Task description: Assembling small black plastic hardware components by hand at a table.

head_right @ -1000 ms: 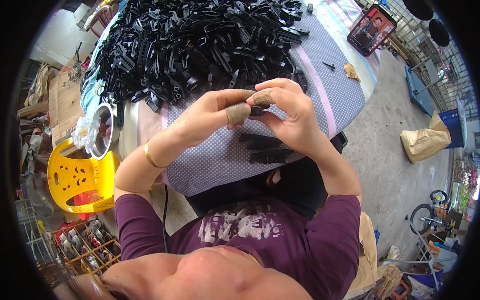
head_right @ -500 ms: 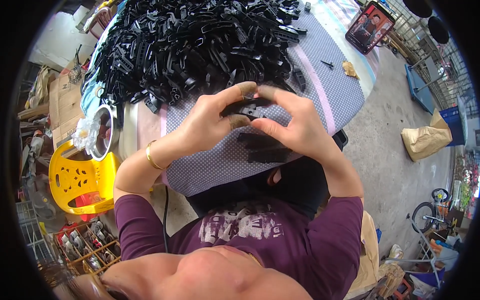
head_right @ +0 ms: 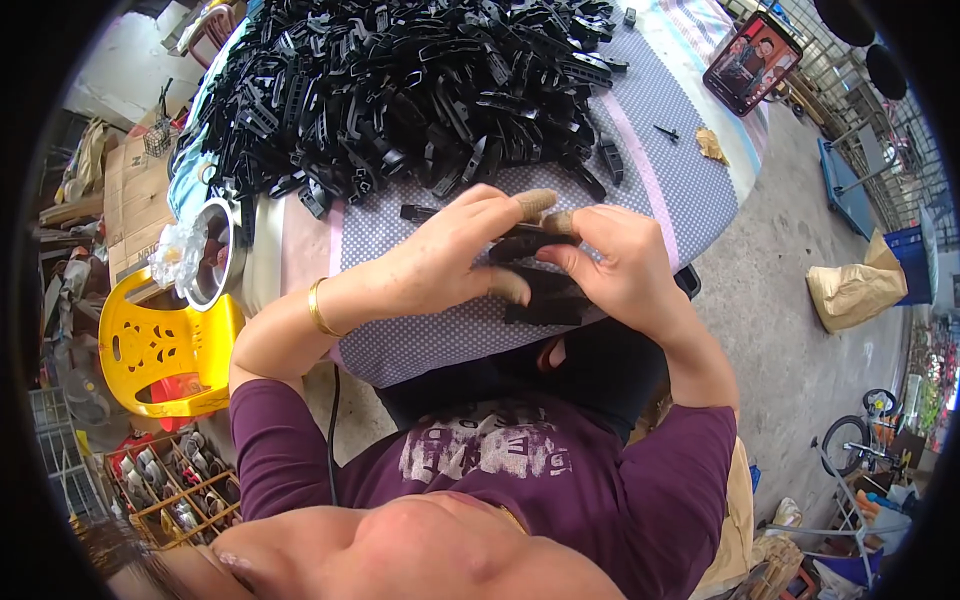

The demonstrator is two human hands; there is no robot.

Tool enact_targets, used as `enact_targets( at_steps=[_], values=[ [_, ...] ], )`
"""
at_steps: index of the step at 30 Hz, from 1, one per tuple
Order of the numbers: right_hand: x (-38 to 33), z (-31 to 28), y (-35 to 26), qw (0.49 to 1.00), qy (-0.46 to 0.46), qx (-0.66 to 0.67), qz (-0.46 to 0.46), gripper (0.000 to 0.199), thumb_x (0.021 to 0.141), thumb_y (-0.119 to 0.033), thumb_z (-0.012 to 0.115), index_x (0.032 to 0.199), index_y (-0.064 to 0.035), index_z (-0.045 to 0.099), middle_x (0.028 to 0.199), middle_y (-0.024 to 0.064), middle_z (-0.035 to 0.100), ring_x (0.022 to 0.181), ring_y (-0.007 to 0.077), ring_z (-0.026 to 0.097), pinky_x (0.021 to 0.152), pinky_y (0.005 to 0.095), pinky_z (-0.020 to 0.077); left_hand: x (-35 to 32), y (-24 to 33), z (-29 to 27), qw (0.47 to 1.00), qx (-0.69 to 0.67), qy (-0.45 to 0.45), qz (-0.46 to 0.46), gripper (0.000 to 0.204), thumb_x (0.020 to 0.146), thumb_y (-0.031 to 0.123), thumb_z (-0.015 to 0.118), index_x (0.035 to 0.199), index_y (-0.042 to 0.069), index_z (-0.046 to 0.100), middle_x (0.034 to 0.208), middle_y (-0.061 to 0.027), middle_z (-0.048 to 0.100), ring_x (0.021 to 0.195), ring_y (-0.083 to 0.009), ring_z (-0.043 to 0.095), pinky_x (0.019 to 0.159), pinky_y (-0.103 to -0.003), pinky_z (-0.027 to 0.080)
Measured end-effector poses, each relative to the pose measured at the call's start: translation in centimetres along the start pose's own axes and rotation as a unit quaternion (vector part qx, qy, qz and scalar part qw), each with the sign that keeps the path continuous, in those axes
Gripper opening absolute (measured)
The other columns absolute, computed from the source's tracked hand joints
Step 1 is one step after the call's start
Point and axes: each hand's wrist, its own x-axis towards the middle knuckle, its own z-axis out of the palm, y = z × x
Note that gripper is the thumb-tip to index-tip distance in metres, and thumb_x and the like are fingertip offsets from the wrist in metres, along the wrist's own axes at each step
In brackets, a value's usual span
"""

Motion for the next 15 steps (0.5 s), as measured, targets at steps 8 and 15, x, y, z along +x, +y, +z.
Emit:
enact_targets(
  at_steps=[8,15],
  values=[
    [1.3,-0.7,0.9,0.991,0.043,-0.106,-0.070,0.028,0.075,-0.020,0.069,0.093,0.0012,0.063,0.089,0.0130,0.063,0.081,0.0280,0.059,0.071,0.0341,0.0469,1.8,-4.3,-3.7,0.910,0.366,0.180,0.078,0.032,0.077,0.001,0.059,0.108,0.006,0.061,0.108,-0.0044,0.060,0.099,-0.0242,0.050,0.088,-0.035,0.043],
    [1.7,0.4,2.4,0.966,0.052,-0.255,-0.006,0.021,0.074,-0.011,0.068,0.091,0.0006,0.061,0.085,0.0114,0.060,0.082,0.0294,0.055,0.070,0.0365,0.0462,1.7,-4.0,-3.8,0.878,0.468,0.095,-0.026,0.037,0.076,0.004,0.059,0.113,0.005,0.058,0.114,-0.0069,0.052,0.105,-0.0237,0.047,0.090,-0.034,0.040]
  ],
)
